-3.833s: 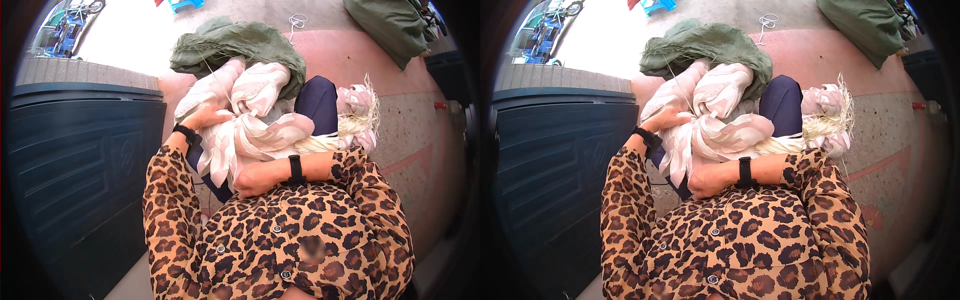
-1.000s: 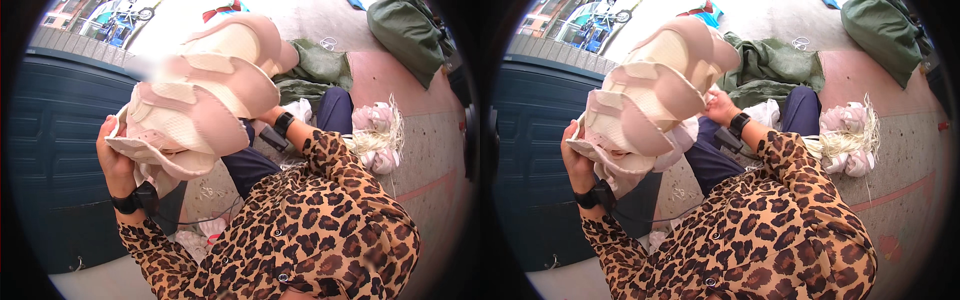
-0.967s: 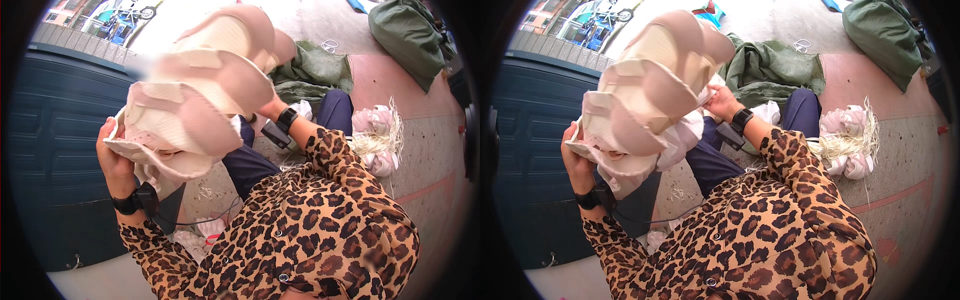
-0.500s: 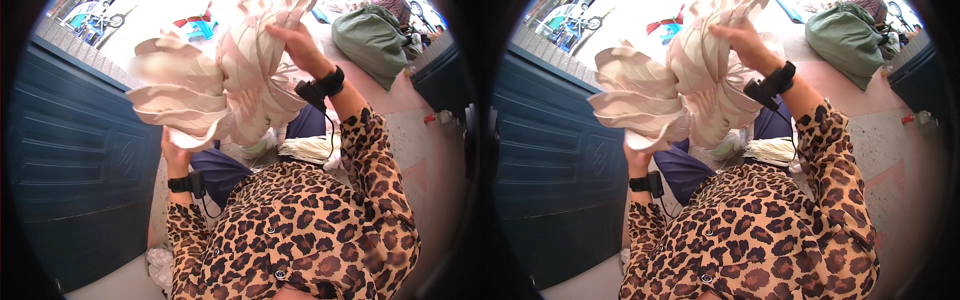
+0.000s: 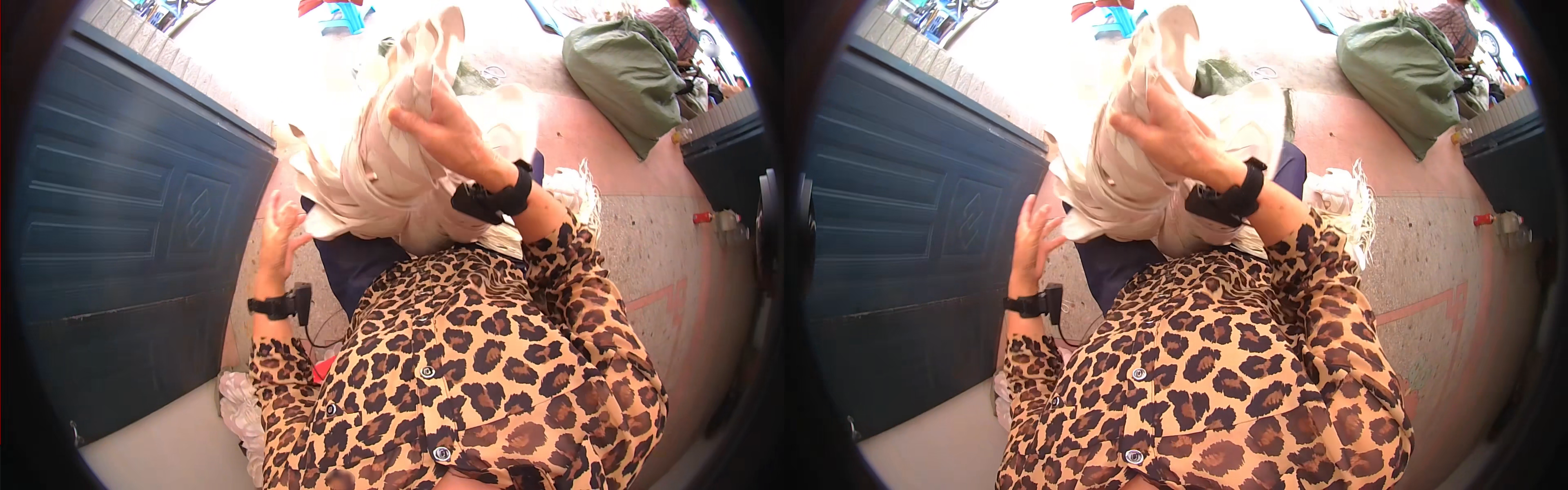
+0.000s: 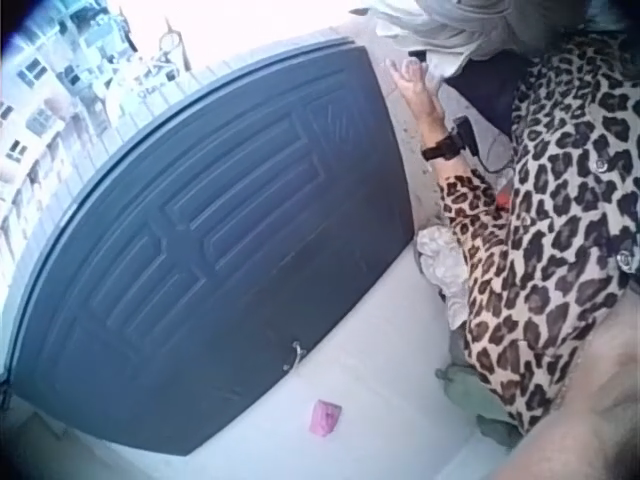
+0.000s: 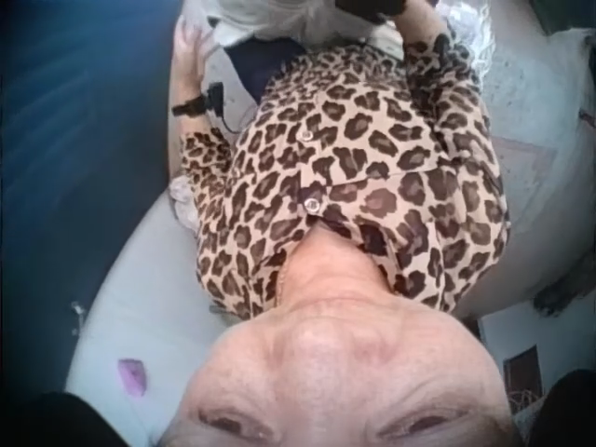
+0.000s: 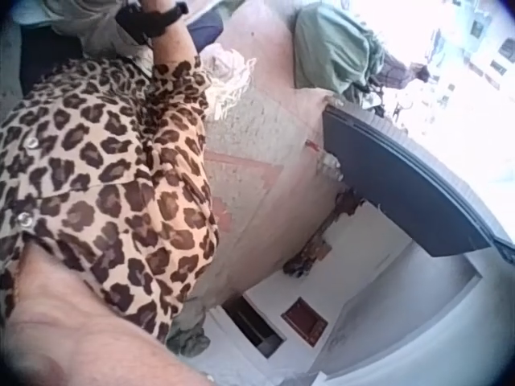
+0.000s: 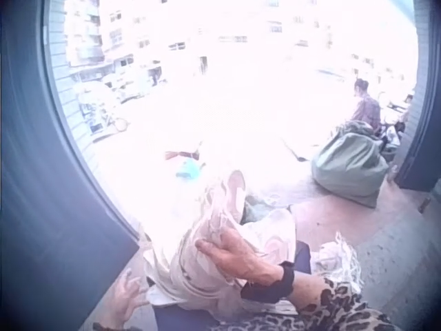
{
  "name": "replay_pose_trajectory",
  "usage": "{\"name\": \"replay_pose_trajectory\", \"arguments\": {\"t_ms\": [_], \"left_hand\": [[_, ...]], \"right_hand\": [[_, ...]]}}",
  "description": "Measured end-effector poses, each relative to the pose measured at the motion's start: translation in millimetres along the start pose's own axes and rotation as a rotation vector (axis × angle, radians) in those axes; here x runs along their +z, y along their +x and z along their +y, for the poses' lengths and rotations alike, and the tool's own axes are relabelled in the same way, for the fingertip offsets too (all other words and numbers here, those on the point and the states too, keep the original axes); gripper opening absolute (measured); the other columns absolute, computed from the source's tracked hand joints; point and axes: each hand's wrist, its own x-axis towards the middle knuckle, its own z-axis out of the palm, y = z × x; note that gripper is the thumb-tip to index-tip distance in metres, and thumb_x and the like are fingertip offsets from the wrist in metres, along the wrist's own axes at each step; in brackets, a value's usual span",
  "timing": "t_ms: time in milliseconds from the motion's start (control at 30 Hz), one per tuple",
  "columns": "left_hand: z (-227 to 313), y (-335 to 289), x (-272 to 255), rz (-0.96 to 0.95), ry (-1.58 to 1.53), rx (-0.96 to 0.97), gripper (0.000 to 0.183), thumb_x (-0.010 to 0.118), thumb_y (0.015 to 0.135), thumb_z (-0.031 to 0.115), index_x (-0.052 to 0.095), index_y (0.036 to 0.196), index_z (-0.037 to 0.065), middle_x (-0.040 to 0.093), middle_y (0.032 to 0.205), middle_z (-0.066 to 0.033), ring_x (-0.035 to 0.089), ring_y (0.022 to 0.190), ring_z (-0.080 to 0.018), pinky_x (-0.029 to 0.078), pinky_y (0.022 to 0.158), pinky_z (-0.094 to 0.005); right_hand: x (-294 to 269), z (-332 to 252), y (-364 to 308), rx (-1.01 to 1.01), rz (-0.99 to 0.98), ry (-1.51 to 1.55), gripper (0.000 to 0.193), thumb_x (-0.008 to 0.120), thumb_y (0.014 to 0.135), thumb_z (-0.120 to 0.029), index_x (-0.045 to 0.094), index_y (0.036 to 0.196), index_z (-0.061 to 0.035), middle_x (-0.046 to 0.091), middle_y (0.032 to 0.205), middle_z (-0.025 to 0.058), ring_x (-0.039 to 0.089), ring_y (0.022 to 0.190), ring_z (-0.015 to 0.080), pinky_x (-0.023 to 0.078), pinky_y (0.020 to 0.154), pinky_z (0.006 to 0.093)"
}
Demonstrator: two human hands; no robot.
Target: The recorder is lacing and organizing white athletic shoes.
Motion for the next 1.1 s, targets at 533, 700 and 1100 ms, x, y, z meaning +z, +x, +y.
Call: {"name": "replay_pose_trajectory", "arguments": {"t_ms": [533, 700, 1100], "left_hand": [[45.6, -49.6, 92.3, 0.382, 0.314, 0.745, 0.018, 0.06, 0.086, 0.005, 0.055, 0.101, -0.003, 0.061, 0.091, -0.008, 0.058, 0.08, -0.0138, 0.047, 0.072, -0.0261], [71.3, -68.1, 135.2, -0.279, 0.662, 1.057, 0.026, 0.058, 0.08, -0.003, 0.055, 0.106, -0.002, 0.059, 0.102, -0.0184, 0.057, 0.097, -0.0299, 0.044, 0.085, -0.0351], [21.0, -9.1, 85.8, -0.241, 1.013, 0.815, 0.024, 0.057, 0.081, 0.01, 0.057, 0.103, -0.002, 0.059, 0.096, -0.0185, 0.054, 0.09, -0.0365, 0.043, 0.082, -0.0418]], "right_hand": [[67.3, 1.2, -39.4, -0.25, -0.393, -0.225, 0.02, 0.055, 0.073, -0.006, 0.049, 0.088, 0.0062, 0.055, 0.074, 0.0167, 0.059, 0.07, 0.0291, 0.049, 0.06, 0.0364], [98.4, 26.0, -68.7, -0.389, -0.348, 0.185, 0.022, 0.054, 0.075, -0.007, 0.05, 0.095, 0.0018, 0.048, 0.089, 0.0145, 0.049, 0.092, 0.0251, 0.042, 0.084, 0.037], [1.6, 56.8, -110.1, -0.221, -0.218, -0.294, 0.025, 0.055, 0.077, -0.004, 0.058, 0.101, 0.0023, 0.06, 0.09, 0.0193, 0.059, 0.083, 0.0341, 0.048, 0.071, 0.0412]]}}
